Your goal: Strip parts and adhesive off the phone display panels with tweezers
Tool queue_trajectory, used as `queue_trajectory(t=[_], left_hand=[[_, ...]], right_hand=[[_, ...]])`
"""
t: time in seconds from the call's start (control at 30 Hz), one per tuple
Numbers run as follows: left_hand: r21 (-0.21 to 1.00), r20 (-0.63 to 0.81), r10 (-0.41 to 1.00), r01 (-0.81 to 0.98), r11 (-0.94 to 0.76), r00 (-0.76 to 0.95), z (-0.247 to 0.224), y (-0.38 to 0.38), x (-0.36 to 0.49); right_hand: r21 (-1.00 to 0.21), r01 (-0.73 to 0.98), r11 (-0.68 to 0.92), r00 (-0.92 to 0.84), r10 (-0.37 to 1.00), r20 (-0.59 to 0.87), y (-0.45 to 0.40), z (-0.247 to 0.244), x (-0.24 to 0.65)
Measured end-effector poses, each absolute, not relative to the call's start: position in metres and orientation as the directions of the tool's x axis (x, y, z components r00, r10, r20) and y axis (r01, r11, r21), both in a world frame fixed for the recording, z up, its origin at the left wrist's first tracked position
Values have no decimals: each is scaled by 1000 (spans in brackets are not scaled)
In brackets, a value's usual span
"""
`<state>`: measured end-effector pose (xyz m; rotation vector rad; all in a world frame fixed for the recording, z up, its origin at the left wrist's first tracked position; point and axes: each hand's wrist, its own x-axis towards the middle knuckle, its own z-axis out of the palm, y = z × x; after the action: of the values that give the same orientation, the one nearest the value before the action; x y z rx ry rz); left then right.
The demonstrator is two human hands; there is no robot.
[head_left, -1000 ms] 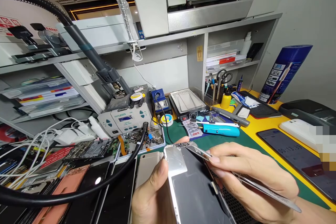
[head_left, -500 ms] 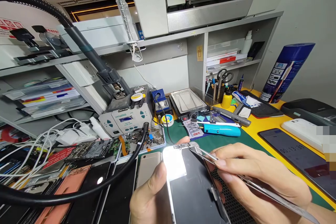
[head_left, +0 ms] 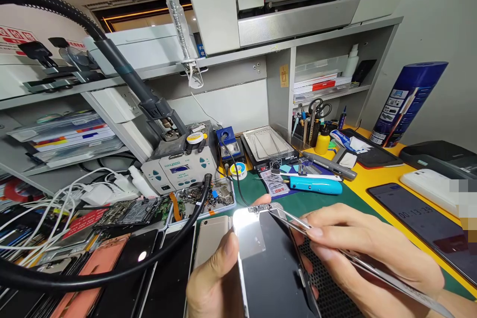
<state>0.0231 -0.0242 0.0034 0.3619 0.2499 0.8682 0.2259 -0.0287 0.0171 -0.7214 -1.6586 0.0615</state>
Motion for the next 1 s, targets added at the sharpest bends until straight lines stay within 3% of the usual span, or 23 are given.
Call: queue_trajectory(t=[0.27,0.8,1.0], left_hand=[[431,-51,777,-688,584,628,2,-24,21],[550,22,778,-657,515,628,0,-21,24],[601,-7,833,-664,446,554,-2,-18,26]], right_hand=[[-448,414,792,-26,502,864,-30,15,227],[-426,454,782,-160,542,825,-32,-2,239],[-331,540,774,-327,555,765,-33,-14,249]])
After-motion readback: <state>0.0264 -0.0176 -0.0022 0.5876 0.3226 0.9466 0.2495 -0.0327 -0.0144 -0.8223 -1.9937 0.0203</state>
